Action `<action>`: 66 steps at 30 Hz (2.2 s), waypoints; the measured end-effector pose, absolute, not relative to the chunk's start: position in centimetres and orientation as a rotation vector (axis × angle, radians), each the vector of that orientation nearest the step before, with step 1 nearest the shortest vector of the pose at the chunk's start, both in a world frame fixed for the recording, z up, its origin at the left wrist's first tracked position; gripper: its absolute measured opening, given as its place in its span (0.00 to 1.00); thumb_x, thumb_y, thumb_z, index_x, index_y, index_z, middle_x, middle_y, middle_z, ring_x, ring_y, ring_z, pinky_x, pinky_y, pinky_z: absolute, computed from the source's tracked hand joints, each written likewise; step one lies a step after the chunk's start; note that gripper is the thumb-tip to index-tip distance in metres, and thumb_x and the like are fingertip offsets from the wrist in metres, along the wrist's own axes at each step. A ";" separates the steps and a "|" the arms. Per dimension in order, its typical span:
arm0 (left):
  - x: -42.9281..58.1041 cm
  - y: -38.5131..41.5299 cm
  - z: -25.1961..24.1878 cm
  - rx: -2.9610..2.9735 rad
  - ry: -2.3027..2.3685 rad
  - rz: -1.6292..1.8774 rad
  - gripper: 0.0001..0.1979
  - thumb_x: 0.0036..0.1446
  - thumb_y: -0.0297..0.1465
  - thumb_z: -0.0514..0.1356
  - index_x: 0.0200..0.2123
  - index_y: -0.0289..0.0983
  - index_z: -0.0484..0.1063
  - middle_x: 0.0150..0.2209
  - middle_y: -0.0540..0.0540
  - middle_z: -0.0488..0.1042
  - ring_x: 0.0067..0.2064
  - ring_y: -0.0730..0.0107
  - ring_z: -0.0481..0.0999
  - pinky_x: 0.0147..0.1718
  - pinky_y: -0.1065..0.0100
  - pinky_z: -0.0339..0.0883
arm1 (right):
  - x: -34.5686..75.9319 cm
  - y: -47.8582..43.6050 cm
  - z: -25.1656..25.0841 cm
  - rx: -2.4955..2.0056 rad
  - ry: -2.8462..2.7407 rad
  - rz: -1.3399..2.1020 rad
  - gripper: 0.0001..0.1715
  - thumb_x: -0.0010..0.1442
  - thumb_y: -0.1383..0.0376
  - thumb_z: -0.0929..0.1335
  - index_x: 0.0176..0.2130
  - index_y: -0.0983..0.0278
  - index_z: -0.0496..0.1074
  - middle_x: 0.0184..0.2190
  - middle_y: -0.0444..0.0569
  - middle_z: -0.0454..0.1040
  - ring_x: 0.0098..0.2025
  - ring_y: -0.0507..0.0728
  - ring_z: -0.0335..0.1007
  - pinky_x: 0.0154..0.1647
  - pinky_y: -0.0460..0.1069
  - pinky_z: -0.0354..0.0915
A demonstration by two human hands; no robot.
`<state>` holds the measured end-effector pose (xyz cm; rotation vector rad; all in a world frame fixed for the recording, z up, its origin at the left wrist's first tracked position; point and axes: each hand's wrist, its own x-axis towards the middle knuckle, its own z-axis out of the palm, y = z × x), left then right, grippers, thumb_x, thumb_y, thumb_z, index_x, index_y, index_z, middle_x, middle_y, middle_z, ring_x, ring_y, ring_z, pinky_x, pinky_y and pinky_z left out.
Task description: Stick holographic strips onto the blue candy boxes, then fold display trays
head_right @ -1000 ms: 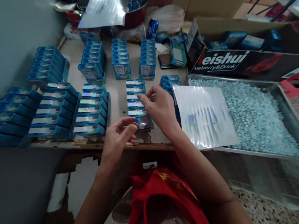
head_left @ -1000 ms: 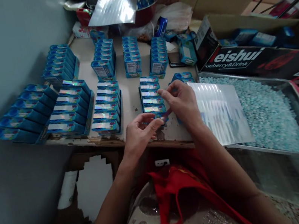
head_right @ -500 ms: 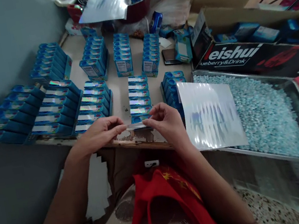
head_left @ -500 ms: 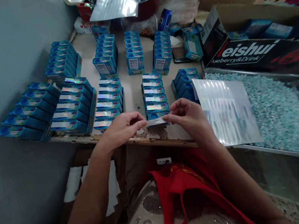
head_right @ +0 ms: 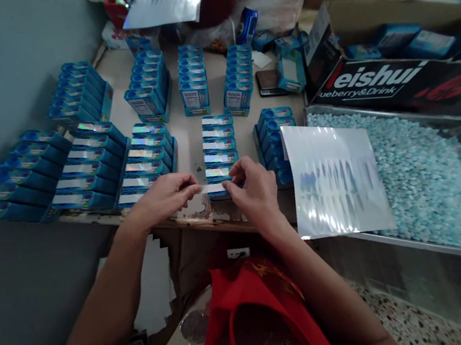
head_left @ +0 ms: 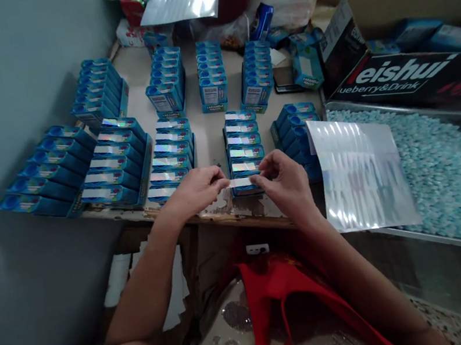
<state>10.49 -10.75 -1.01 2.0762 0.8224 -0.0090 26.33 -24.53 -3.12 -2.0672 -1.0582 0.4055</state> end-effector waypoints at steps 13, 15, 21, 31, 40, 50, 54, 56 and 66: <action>10.5 -17.4 -9.5 1.571 1.216 0.585 0.07 0.62 0.29 0.58 0.44 0.39 0.66 0.40 0.44 0.75 0.43 0.64 0.78 0.45 0.63 0.72 | 25.6 -26.4 -7.3 -1.627 -0.589 0.735 0.39 0.59 0.46 0.71 0.62 0.57 0.59 0.59 0.56 0.71 0.60 0.62 0.71 0.57 0.56 0.71; 10.1 -18.2 -10.1 1.627 1.116 0.690 0.21 0.60 0.27 0.58 0.56 0.39 0.64 0.51 0.39 0.75 0.51 0.61 0.77 0.51 0.59 0.73 | 24.9 -27.1 -7.4 -1.652 -0.647 0.790 0.40 0.61 0.44 0.69 0.65 0.56 0.59 0.65 0.56 0.67 0.65 0.63 0.66 0.64 0.59 0.67; 10.6 -18.4 -11.4 1.798 0.927 0.717 0.38 0.52 0.22 0.60 0.67 0.39 0.60 0.61 0.36 0.71 0.63 0.53 0.71 0.64 0.50 0.65 | 24.3 -27.3 -8.4 -1.631 -0.751 0.855 0.56 0.52 0.47 0.76 0.70 0.58 0.53 0.66 0.57 0.67 0.64 0.66 0.68 0.67 0.64 0.63; 9.8 -16.9 -11.7 1.856 1.046 0.729 0.33 0.58 0.24 0.58 0.68 0.37 0.63 0.64 0.34 0.69 0.67 0.48 0.67 0.68 0.49 0.60 | 23.9 -24.2 -9.0 -1.549 -0.786 0.824 0.50 0.47 0.55 0.78 0.63 0.57 0.59 0.61 0.59 0.70 0.59 0.66 0.73 0.61 0.62 0.69; 7.6 -17.9 -13.1 1.760 1.054 0.866 0.40 0.61 0.32 0.61 0.73 0.35 0.50 0.73 0.36 0.56 0.74 0.54 0.55 0.72 0.51 0.52 | 22.4 -19.1 -9.0 -1.387 -0.747 0.906 0.48 0.46 0.59 0.77 0.63 0.58 0.61 0.63 0.58 0.69 0.58 0.65 0.73 0.59 0.61 0.70; 5.0 -18.2 -13.1 2.099 1.030 0.761 0.33 0.69 0.33 0.55 0.73 0.36 0.52 0.70 0.33 0.62 0.70 0.53 0.64 0.66 0.52 0.63 | 23.8 -25.9 -7.5 -1.695 -1.105 0.811 0.28 0.60 0.52 0.70 0.56 0.59 0.70 0.58 0.57 0.73 0.58 0.65 0.71 0.57 0.61 0.67; 4.7 -18.7 -12.1 2.360 1.090 1.099 0.26 0.65 0.28 0.61 0.66 0.38 0.65 0.57 0.37 0.77 0.55 0.57 0.79 0.54 0.59 0.72 | 25.2 -30.9 -3.4 -1.772 -1.186 0.947 0.22 0.69 0.50 0.64 0.53 0.60 0.72 0.42 0.51 0.79 0.45 0.60 0.75 0.48 0.55 0.67; 5.8 -18.8 -11.1 2.509 0.923 1.294 0.22 0.60 0.24 0.65 0.58 0.39 0.72 0.47 0.41 0.81 0.46 0.62 0.81 0.49 0.63 0.73 | 26.5 -33.2 -1.7 -1.824 -1.260 0.995 0.24 0.63 0.46 0.70 0.50 0.60 0.73 0.38 0.48 0.78 0.40 0.58 0.73 0.43 0.52 0.66; 22.7 -18.7 -2.1 2.579 0.524 1.043 0.10 0.64 0.32 0.63 0.48 0.37 0.77 0.42 0.41 0.80 0.46 0.56 0.77 0.49 0.59 0.70 | 40.9 -43.0 4.0 -1.632 -0.720 0.894 0.20 0.59 0.46 0.72 0.40 0.58 0.78 0.21 0.42 0.71 0.23 0.52 0.62 0.25 0.49 0.57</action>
